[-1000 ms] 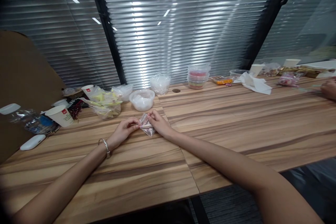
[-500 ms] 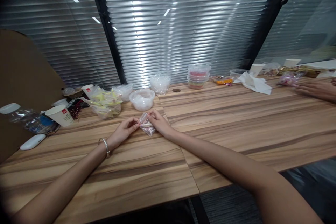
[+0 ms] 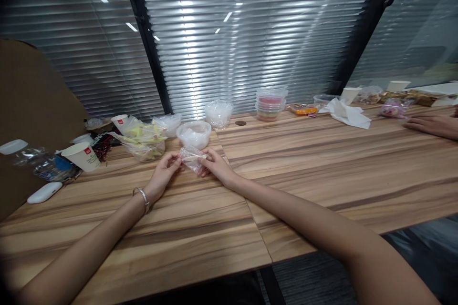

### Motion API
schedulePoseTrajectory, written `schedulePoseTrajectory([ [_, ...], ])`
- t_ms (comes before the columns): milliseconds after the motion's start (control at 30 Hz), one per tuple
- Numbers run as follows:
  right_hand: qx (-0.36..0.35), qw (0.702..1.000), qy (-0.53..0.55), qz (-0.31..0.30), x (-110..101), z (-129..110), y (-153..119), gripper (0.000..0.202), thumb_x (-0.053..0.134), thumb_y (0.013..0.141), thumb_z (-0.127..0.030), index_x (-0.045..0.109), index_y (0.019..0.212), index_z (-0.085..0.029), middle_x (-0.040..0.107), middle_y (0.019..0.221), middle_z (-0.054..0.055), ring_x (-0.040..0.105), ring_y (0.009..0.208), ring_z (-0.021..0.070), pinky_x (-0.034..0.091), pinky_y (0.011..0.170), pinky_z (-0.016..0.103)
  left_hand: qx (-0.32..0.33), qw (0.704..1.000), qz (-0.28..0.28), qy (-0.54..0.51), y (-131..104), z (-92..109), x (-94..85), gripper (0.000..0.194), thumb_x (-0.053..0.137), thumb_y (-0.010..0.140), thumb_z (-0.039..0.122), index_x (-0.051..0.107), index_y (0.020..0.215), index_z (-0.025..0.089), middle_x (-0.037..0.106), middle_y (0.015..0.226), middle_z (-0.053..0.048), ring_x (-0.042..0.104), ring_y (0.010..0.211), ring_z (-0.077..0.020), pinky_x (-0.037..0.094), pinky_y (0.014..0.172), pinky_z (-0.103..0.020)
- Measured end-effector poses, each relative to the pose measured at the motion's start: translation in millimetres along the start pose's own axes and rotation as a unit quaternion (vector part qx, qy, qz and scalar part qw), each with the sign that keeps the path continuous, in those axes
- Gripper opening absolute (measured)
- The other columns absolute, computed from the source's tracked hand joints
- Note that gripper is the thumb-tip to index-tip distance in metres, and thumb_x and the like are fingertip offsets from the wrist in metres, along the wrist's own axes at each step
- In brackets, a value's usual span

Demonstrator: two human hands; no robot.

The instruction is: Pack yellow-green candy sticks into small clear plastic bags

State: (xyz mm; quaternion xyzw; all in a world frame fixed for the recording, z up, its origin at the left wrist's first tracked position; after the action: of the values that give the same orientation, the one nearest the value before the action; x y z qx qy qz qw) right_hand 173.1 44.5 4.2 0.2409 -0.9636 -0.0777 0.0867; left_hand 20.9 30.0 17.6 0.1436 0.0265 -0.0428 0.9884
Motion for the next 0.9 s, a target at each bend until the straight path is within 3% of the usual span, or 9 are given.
schedulePoseTrajectory([
  [133,-0.009,1.000,-0.008,-0.005,-0.8,3.2,2.4,0.034,0.065,0.073,-0.040,0.050,0.095,-0.020,0.062,0.070,-0.001,0.058,0.056,0.0106,0.046,0.054,0.023,-0.013,0.999,0.031,-0.011,1.1,-3.5,-7.6,0.028,0.062,0.075,0.041,0.054,0.088,0.018,0.057,0.087,-0.002,0.055,0.081,-0.0141,0.046,0.074,-0.026],
  [900,-0.005,0.999,-0.009,0.053,-11.6,6.2,4.8,0.025,0.067,0.071,-0.038,0.057,0.076,-0.015,0.065,0.069,0.003,0.057,0.054,0.0101,0.043,0.052,0.022,-0.003,0.999,0.014,0.030,1.6,-0.3,-1.4,0.027,0.065,0.072,0.034,0.057,0.090,0.016,0.060,0.090,-0.004,0.056,0.081,-0.0145,0.044,0.076,-0.027],
])
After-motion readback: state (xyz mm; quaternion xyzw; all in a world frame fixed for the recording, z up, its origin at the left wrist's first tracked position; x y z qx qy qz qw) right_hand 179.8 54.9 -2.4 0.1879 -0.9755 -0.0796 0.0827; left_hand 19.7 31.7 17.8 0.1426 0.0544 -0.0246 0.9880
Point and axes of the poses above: each hand's wrist, its own y-axis towards the middle knuckle, its own x-axis out of the palm, z = x × y, the point moved 8 cm from there along y, towards the middle knuckle
